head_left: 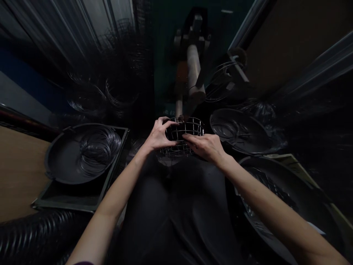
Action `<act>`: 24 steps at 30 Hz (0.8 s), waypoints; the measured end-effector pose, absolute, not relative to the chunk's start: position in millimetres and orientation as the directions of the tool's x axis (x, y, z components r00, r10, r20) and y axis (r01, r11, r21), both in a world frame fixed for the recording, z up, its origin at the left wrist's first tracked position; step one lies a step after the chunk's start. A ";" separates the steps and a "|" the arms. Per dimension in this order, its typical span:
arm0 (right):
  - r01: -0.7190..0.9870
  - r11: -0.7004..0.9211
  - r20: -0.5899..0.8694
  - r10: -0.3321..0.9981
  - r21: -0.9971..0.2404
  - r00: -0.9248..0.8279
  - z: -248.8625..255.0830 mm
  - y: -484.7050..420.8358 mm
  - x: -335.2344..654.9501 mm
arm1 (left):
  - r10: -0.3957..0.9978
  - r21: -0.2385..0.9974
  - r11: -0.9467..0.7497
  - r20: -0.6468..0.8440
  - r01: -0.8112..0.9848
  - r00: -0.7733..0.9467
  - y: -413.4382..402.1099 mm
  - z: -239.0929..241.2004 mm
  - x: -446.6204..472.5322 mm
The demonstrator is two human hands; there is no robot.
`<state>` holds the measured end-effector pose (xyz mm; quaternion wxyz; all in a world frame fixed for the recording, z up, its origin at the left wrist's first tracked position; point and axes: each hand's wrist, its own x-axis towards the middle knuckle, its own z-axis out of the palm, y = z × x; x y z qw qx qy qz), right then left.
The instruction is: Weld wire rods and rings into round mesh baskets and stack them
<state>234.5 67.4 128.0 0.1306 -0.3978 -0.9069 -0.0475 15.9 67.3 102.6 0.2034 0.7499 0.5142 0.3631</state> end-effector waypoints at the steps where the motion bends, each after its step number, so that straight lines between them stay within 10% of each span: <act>1: 0.739 0.674 0.263 0.716 -0.019 -0.646 128.7 68.8 233.8 | 0.920 0.678 -0.386 0.330 0.625 0.210 69.4 103.2 15.1; 24: 0.829 0.429 0.419 0.868 -0.359 -0.268 124.8 104.0 223.7 | 0.948 0.719 -0.314 0.275 0.620 0.161 126.4 112.5 6.2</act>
